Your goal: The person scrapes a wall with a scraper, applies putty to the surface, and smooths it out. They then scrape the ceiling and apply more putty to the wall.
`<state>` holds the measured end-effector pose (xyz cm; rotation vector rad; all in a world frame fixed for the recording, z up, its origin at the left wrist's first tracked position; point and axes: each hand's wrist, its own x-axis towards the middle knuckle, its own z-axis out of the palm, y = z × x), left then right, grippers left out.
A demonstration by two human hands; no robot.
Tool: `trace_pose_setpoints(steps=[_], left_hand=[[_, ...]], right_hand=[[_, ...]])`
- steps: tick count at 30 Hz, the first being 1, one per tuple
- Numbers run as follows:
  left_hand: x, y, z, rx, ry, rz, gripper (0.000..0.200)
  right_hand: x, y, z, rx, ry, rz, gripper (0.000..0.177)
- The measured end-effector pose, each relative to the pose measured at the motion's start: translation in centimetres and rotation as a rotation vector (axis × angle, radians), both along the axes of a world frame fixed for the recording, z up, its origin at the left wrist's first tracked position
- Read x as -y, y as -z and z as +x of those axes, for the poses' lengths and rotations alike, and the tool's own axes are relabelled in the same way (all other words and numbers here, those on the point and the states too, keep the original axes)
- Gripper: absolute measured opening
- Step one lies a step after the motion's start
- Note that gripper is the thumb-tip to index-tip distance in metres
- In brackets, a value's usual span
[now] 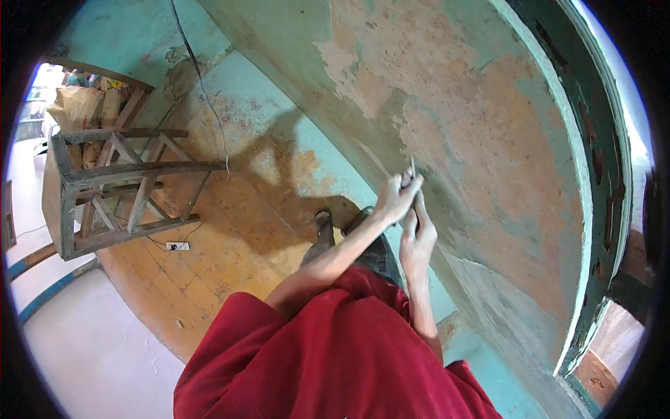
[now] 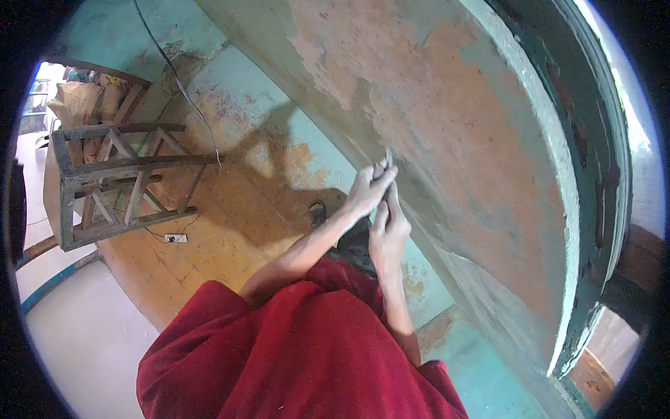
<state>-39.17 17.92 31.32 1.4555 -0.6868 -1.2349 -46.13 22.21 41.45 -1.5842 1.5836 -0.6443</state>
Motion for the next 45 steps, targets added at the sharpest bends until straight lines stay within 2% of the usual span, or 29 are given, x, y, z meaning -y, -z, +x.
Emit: trace_pose_setpoints(steps=[1, 2, 5, 6, 9, 10, 11, 13, 14, 15, 17, 18, 19, 20, 22, 23, 25, 27, 28, 30, 32, 35, 36, 37, 39, 40, 41, 43, 45], left_hand=[[0.0, 0.4, -0.9, 0.09, -0.06, -0.078, 0.049], [0.3, -0.2, -0.1, 0.038, 0.033, 0.043, 0.049], [1.3, 3.3, 2.3, -0.158, 0.061, 0.057, 0.05], [1.0, 3.1, 2.0, -0.115, 0.081, 0.001, 0.05], [-0.2, 0.5, -0.8, 0.061, -0.078, -0.029, 0.047], [0.1, 0.2, 0.6, -0.034, 0.086, -0.007, 0.045], [0.3, 0.6, 0.9, -0.121, 0.021, 0.029, 0.044], [0.6, 2.9, 2.5, -0.064, 0.11, 0.006, 0.046], [0.3, 0.9, 2.2, -0.041, 0.107, 0.078, 0.048], [0.0, 0.9, 1.0, 0.034, 0.067, 0.02, 0.051], [0.2, 1.1, 0.3, 0.071, 0.054, 0.004, 0.05], [0.5, 1.0, 0.6, -0.053, 0.003, -0.029, 0.048], [0.9, 2.6, 1.5, -0.037, 0.034, 0.005, 0.046], [0.4, 2.3, 1.5, -0.042, 0.036, 0.011, 0.046], [0.6, 1.3, 2.1, 0.02, 0.035, 0.06, 0.047], [0.3, 1.0, 1.0, 0.086, -0.048, -0.013, 0.048], [0.5, 1.0, 0.7, 0.032, -0.051, 0.043, 0.05], [1.2, 3.2, 2.4, -0.154, 0.038, 0.027, 0.052], [1.1, 3.5, 3.1, -0.112, 0.088, 0.1, 0.054], [0.5, 2.7, 1.7, -0.035, 0.052, 0.063, 0.054], [0.5, 2.3, 0.5, 0.078, -0.01, 0.043, 0.057], [1.1, 3.7, 2.5, -0.054, 0.093, 0.082, 0.051], [0.7, 2.2, 2.2, -0.136, 0.122, -0.021, 0.051], [0.0, 0.4, 0.6, -0.153, 0.043, -0.037, 0.049], [-1.2, -2.3, -2.4, 0.077, -0.071, -0.058, 0.046], [-0.9, -2.3, -2.1, 0.115, 0.05, -0.003, 0.044], [-0.4, -1.7, -1.3, 0.116, 0.06, -0.003, 0.044], [-0.1, 0.1, 0.0, -0.119, 0.103, 0.051, 0.046], [-0.8, -2.4, -0.5, -0.205, 0.104, 0.091, 0.044]], right_hand=[[0.0, -0.5, -0.5, 0.069, 0.033, -0.073, 0.044], [0.4, 0.3, -0.6, 0.036, 0.022, -0.097, 0.044], [1.5, 2.1, 0.9, -0.084, -0.003, 0.073, 0.044], [1.0, 2.2, 0.5, -0.076, -0.038, -0.061, 0.044], [-0.1, -0.2, -0.3, 0.061, 0.035, -0.032, 0.045], [0.1, -1.0, 0.4, 0.049, 0.069, 0.072, 0.046], [0.4, 0.7, 0.5, -0.055, 0.017, 0.057, 0.046], [0.4, 0.7, 1.6, -0.082, 0.011, 0.138, 0.047], [0.3, 0.4, 1.2, -0.098, 0.017, 0.158, 0.046], [0.1, 0.7, 0.5, -0.098, 0.011, 0.156, 0.046], [0.4, 1.4, -0.5, -0.004, -0.033, -0.223, 0.048], [0.7, 0.1, 0.3, -0.023, 0.021, 0.023, 0.048], [1.1, 2.5, 0.4, -0.06, -0.028, -0.09, 0.048], [0.9, 2.7, 0.9, -0.05, -0.017, -0.076, 0.048], [0.5, 1.8, 1.1, -0.071, -0.01, -0.069, 0.048], [0.5, 1.1, 0.9, -0.071, -0.015, -0.065, 0.048], [0.5, 0.4, 0.8, 0.052, 0.043, 0.029, 0.044], [1.1, 1.7, 1.6, -0.015, 0.005, 0.131, 0.045], [0.8, 1.6, 1.4, -0.007, 0.007, 0.107, 0.045], [0.7, 1.6, 1.4, 0.009, 0.001, 0.079, 0.045], [0.5, 2.1, 0.2, 0.06, 0.0, -0.189, 0.046], [1.1, 2.6, 0.7, -0.06, -0.023, -0.032, 0.046], [0.6, 1.4, 0.6, -0.073, -0.034, -0.056, 0.044], [0.1, 0.6, 0.0, -0.073, -0.041, -0.06, 0.044], [-1.0, -0.9, -2.2, 0.01, -0.004, -0.253, 0.043], [-0.8, -1.3, -2.6, 0.02, 0.004, -0.168, 0.043], [-0.4, -1.0, -2.1, 0.02, 0.015, -0.167, 0.043], [0.1, -0.4, -1.0, -0.068, 0.009, 0.069, 0.045], [-0.3, -1.7, -1.1, -0.066, -0.006, 0.063, 0.047]])
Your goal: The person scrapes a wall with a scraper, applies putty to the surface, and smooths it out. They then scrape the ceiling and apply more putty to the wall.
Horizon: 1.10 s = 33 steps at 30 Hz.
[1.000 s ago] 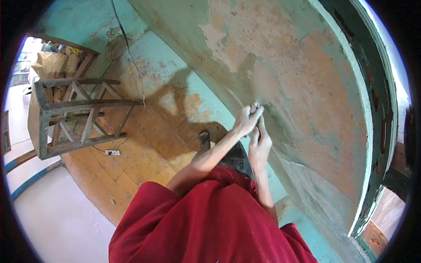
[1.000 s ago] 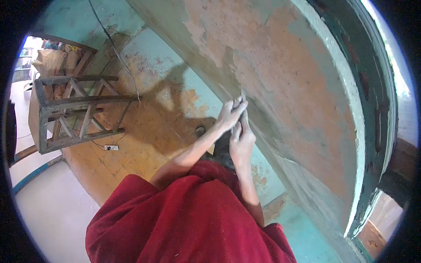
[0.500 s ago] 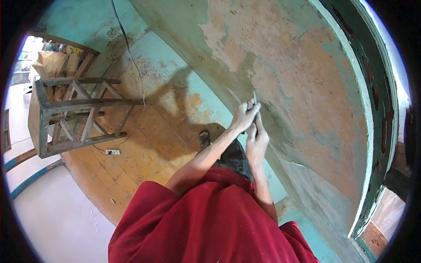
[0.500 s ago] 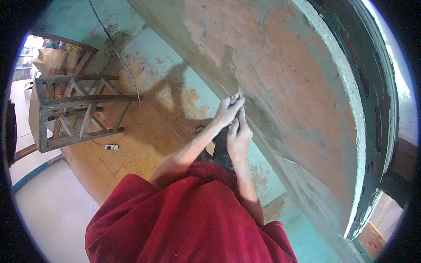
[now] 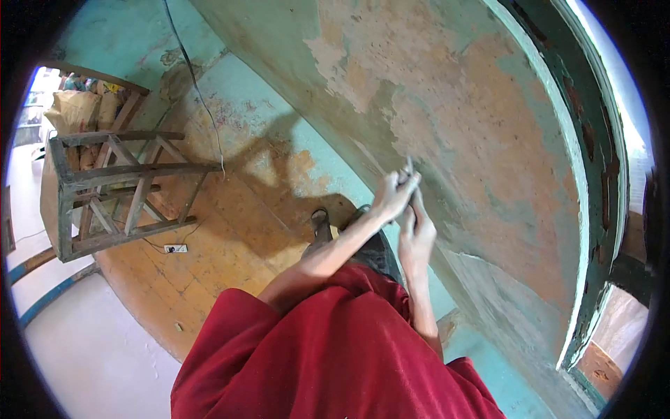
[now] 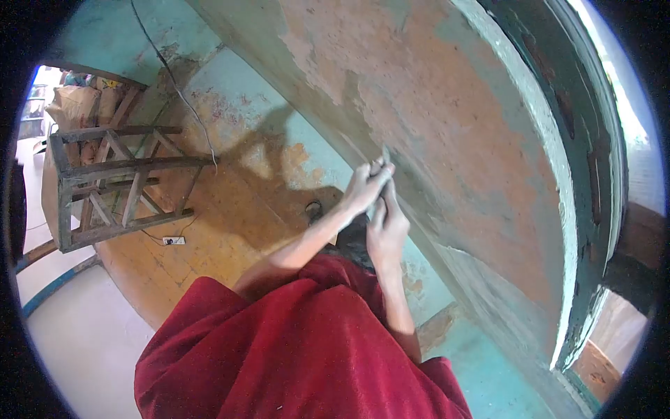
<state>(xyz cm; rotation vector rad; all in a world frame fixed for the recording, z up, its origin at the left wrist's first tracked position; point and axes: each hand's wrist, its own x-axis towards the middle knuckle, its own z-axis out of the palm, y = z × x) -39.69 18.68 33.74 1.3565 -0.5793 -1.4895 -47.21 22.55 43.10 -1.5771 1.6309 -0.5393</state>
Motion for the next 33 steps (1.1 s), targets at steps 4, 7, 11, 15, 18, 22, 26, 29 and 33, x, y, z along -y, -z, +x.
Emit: trace_pose_setpoints(steps=[4, 7, 11, 15, 18, 22, 26, 29, 33], left_hand=[[-0.2, -1.4, -1.0, 0.142, -0.016, -0.145, 0.049], [-1.1, -0.5, -0.7, 0.133, 0.024, -0.125, 0.054], [-0.8, -2.9, -1.3, 0.183, 0.139, -0.135, 0.057], [-2.4, -3.8, -2.2, 0.198, 0.127, -0.117, 0.057], [-1.8, -3.0, -3.1, 0.152, 0.049, -0.089, 0.057], [-1.8, -1.9, -2.4, 0.122, 0.035, -0.066, 0.055], [-1.7, -2.1, -3.6, 0.238, -0.021, -0.207, 0.052], [-1.2, -0.8, -2.2, 0.182, -0.018, -0.124, 0.049], [-1.7, -2.5, -3.0, 0.189, 0.001, -0.209, 0.046]], right_hand=[[-1.1, -1.5, -1.1, 0.089, 0.03, -0.126, 0.048], [-2.7, -0.7, -0.1, 0.015, 0.058, -0.181, 0.048], [-1.6, -3.8, -2.6, 0.079, 0.109, 0.096, 0.046], [-2.0, -4.0, -3.3, 0.062, 0.086, 0.014, 0.046], [-1.5, -3.9, -3.0, 0.121, 0.092, 0.009, 0.046], [-2.1, -1.9, -2.2, 0.089, 0.109, -0.022, 0.046], [-2.0, -3.1, -2.7, 0.146, 0.12, -0.041, 0.046], [-1.7, -1.6, -1.8, 0.058, 0.122, -0.011, 0.046], [-2.2, -3.2, -2.6, 0.163, 0.089, -0.124, 0.045]])
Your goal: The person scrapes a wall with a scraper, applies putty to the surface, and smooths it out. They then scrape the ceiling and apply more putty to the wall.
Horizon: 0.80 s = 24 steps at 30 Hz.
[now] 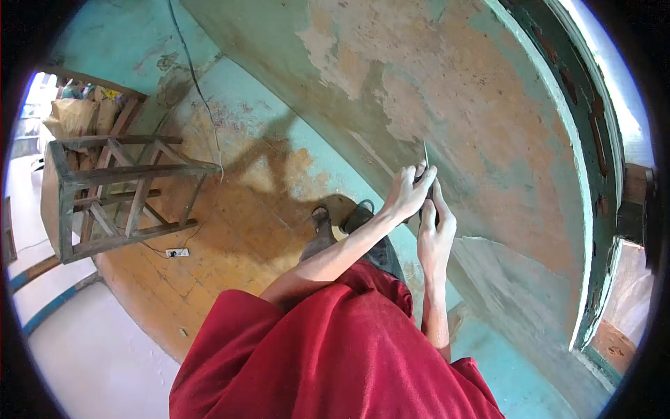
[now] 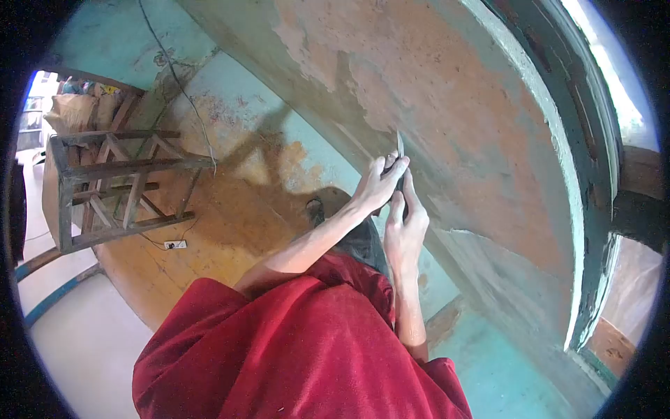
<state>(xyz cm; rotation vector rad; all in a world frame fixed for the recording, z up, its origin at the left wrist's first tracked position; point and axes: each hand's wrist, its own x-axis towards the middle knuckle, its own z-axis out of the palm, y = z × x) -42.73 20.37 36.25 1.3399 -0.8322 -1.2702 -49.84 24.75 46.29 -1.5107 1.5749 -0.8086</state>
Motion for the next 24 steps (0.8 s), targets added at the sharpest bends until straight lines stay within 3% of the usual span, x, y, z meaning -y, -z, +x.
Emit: trace_pose_setpoints(steps=[1, 4, 5, 8, 9, 13, 16, 24], left_hand=[[0.3, 0.5, -0.4, 0.067, -0.036, -0.003, 0.043], [1.1, -0.7, 2.5, -0.058, 0.117, 0.354, 0.039], [1.3, 2.5, 1.8, -0.067, 0.025, 0.136, 0.039], [0.4, 0.2, 0.6, -0.035, 0.039, 0.014, 0.047], [1.0, 1.2, 0.0, 0.139, -0.027, -0.031, 0.05], [0.0, 1.2, 0.8, -0.069, -0.022, -0.007, 0.056], [0.0, -0.5, -0.3, 0.151, -0.003, 0.004, 0.057], [-0.2, -0.2, -1.6, 0.119, -0.081, -0.021, 0.054]], right_hand=[[0.1, 0.5, 0.0, 0.0, -0.002, -0.001, 0.045], [1.4, 2.5, 0.7, -0.075, -0.022, 0.07, 0.044], [1.2, 1.1, 1.4, -0.105, -0.025, 0.124, 0.045], [0.0, -0.7, 0.2, 0.0, -0.025, 0.071, 0.047], [0.2, -1.1, 0.5, -0.037, -0.003, 0.091, 0.047], [-1.0, 0.0, 1.3, -0.093, 0.001, 0.025, 0.046], [-0.2, 0.2, -1.5, -0.043, -0.027, -0.003, 0.046], [-0.6, 0.8, -2.6, -0.019, -0.062, -0.024, 0.047]])
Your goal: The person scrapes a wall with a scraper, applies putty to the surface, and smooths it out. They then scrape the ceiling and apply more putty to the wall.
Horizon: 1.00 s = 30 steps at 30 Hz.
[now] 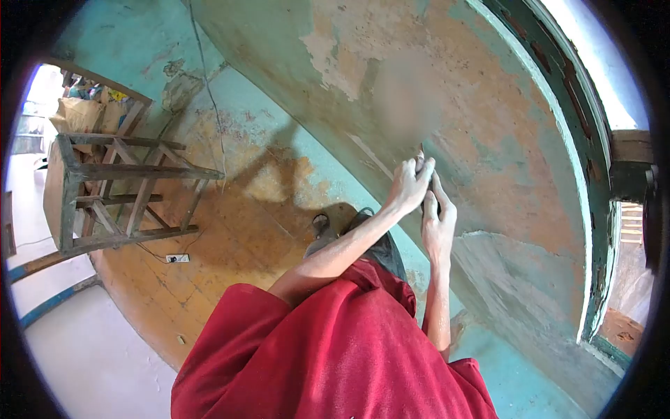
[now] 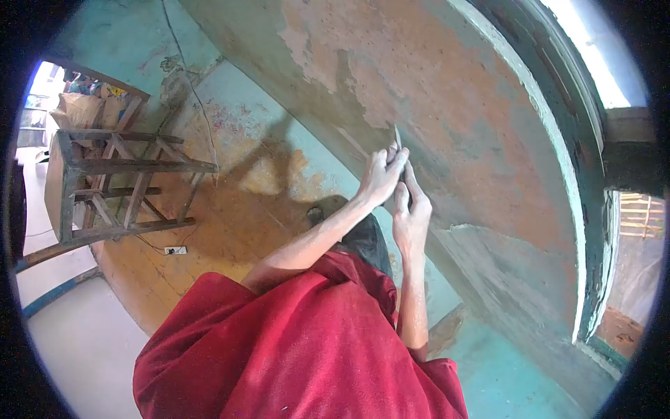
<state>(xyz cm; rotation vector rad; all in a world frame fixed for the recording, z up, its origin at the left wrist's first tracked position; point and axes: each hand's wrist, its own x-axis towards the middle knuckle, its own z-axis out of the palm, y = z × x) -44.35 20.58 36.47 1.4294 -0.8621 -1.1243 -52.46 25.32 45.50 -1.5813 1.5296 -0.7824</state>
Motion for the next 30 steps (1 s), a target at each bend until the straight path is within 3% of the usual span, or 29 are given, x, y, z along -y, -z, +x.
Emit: trace_pose_setpoints(steps=[2, 5, 7, 9, 11, 15, 21, 25, 27, 30], left_hand=[[-0.5, -1.8, 0.1, -0.007, -0.018, -0.007, 0.055], [0.7, 1.4, -0.6, 0.015, -0.076, -0.049, 0.054], [1.2, 2.8, 0.2, 0.013, -0.061, -0.026, 0.049], [0.3, 1.1, 0.5, 0.01, -0.038, 0.002, 0.046], [0.1, 0.7, -0.2, 0.058, -0.006, -0.097, 0.044], [0.1, 0.3, 0.9, -0.017, 0.018, -0.027, 0.043], [-0.4, -1.3, 0.6, -0.001, 0.083, -0.132, 0.043], [0.4, 0.6, 1.8, -0.013, 0.044, 0.031, 0.049], [-0.1, -0.3, 1.7, -0.072, 0.046, -0.002, 0.05], [0.4, -0.4, 1.7, 0.041, 0.034, -0.058, 0.05]], right_hand=[[0.2, 0.1, -0.6, 0.003, -0.036, -0.003, 0.046], [1.0, 1.5, -0.3, 0.015, -0.048, -0.044, 0.046], [1.1, 2.3, 0.4, 0.085, 0.008, 0.123, 0.045], [0.3, 1.5, 0.7, 0.046, -0.01, 0.004, 0.046], [-0.1, 0.9, 0.1, 0.122, 0.039, 0.068, 0.046], [-0.2, 2.0, 1.3, 0.093, 0.056, 0.014, 0.047], [-0.4, 2.1, -0.4, 0.206, 0.086, 0.045, 0.046], [0.2, 2.4, 1.1, 0.118, 0.053, 0.135, 0.046], [-0.3, 2.7, 0.8, 0.115, 0.045, 0.002, 0.046], [0.3, 2.5, 1.2, 0.121, 0.033, -0.071, 0.046]])
